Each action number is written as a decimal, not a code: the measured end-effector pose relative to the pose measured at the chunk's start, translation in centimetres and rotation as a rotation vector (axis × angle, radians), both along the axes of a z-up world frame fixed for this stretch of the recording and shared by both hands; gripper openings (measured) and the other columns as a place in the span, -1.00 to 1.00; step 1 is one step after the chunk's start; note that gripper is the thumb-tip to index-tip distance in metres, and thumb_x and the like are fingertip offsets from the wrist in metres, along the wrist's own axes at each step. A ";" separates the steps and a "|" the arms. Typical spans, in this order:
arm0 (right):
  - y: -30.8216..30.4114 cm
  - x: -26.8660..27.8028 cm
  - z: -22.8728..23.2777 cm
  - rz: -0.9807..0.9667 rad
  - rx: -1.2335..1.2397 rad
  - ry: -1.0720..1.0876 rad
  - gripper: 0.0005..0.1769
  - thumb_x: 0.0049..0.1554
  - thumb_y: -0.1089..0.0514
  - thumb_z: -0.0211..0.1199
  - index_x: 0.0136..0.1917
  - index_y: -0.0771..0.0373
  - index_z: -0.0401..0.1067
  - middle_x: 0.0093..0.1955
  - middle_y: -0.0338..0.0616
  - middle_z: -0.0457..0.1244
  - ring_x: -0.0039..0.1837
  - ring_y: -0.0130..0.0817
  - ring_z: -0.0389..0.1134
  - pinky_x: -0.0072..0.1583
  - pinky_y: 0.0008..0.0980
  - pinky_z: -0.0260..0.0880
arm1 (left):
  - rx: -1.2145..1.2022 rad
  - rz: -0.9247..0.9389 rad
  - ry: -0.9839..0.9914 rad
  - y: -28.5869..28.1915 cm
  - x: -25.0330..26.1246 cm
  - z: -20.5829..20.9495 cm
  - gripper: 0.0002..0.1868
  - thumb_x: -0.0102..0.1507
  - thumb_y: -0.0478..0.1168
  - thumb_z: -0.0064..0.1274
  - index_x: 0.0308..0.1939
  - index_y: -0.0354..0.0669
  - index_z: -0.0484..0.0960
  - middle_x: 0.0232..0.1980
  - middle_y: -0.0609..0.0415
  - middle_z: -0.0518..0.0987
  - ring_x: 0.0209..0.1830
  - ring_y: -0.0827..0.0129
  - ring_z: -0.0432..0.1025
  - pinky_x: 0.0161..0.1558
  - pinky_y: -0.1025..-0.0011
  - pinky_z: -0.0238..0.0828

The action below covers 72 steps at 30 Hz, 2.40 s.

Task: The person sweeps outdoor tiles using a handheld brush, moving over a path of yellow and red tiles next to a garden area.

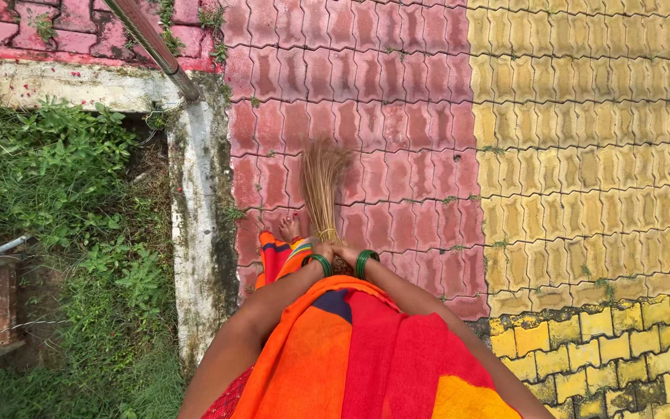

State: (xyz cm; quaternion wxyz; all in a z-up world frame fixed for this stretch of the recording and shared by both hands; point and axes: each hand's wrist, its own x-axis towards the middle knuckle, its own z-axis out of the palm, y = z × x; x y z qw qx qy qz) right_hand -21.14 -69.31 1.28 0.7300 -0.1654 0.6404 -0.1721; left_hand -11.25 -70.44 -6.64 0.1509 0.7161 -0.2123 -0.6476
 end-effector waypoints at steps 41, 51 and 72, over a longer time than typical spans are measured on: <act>-42.7 -7.8 1.8 1.042 -0.375 -0.017 -0.36 0.18 -0.11 0.24 0.47 0.14 0.35 0.34 -0.18 0.32 0.23 -0.46 0.36 0.22 -0.48 0.33 | -0.144 0.512 0.201 -34.4 -4.0 5.2 -0.37 0.21 0.04 0.16 0.18 -0.39 0.49 -0.02 -0.21 0.63 -0.09 0.10 0.57 -0.04 0.20 0.53; -38.6 -11.8 6.6 -0.352 -0.020 -0.195 -0.57 0.14 0.06 0.14 0.29 0.00 0.31 0.11 -0.17 0.34 0.03 -0.26 0.45 0.03 -0.13 0.54 | 0.085 -0.067 0.672 -41.9 -11.9 5.5 -0.48 0.19 0.04 0.12 0.08 -0.26 0.62 -0.06 -0.16 0.68 -0.18 0.13 0.60 -0.07 0.17 0.58; -66.4 -5.1 0.9 0.668 -0.337 -0.190 -0.37 0.19 -0.02 0.26 0.46 0.20 0.25 0.32 -0.03 0.28 0.24 -0.24 0.35 0.23 -0.21 0.35 | -0.307 0.898 0.116 -58.3 -4.3 5.1 -0.16 0.16 -0.12 0.03 0.45 -0.29 0.02 0.30 -0.22 0.39 0.15 0.11 0.42 0.17 0.22 0.38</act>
